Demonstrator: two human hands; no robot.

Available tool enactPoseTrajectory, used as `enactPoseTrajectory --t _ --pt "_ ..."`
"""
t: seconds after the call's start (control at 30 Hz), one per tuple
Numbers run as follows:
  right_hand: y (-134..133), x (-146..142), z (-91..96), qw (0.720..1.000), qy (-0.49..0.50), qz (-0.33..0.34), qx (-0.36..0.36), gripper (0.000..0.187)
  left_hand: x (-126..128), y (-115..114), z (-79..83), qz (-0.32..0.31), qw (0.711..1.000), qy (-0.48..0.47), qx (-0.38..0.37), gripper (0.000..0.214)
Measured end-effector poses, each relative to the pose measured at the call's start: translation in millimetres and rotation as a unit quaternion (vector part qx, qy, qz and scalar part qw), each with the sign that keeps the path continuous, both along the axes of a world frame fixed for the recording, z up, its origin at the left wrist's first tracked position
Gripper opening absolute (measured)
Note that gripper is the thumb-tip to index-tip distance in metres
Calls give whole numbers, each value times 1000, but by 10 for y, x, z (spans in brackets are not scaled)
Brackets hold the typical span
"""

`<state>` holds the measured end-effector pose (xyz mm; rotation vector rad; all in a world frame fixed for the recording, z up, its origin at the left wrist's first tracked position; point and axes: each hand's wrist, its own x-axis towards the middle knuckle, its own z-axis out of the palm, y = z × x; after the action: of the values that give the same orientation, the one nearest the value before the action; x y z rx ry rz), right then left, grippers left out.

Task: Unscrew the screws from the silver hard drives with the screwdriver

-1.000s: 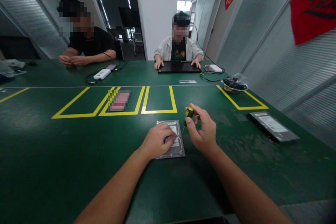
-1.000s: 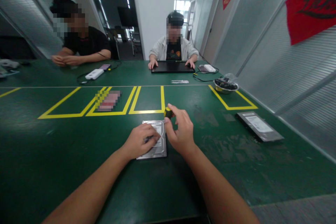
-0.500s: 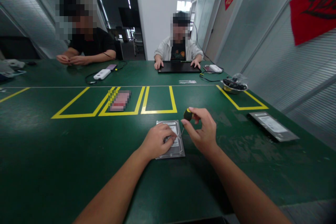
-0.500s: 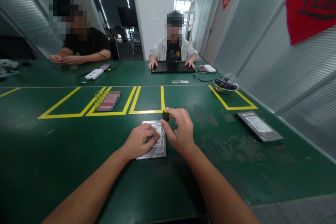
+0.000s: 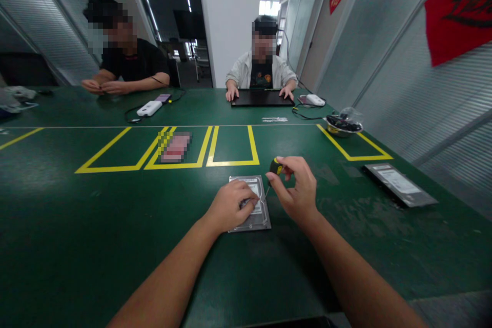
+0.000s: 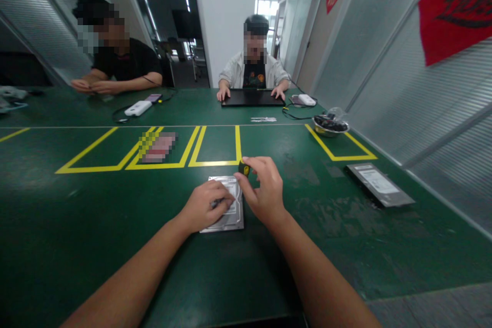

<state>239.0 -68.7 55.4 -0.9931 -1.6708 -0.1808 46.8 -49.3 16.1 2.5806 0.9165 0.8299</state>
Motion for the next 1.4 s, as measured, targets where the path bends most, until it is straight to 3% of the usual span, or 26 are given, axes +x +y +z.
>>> enactPoseTrajectory --t 0.77,0.93,1.07,1.17,1.27,1.4 --pt "-15 -30 43 1000 -12 3 -18 31 -2 0 7 3 1000 -3 -2 14" --pt "-54 61 178 999 -29 -6 15 32 -1 -7 29 2 1000 0 -2 15" --pt "-160 257 390 997 -5 -51 62 50 -4 -6 25 -3 1000 3 -5 15" --pt "-259 435 472 992 -19 -108 66 47 -8 0 13 -4 1000 -1 0 15" --pt "-328 614 416 987 -35 -151 46 34 -9 -1 14 -4 1000 -6 2 16" --pt "-349 805 190 972 -82 -221 -4 18 -6 -10 27 -3 1000 -7 2 17"
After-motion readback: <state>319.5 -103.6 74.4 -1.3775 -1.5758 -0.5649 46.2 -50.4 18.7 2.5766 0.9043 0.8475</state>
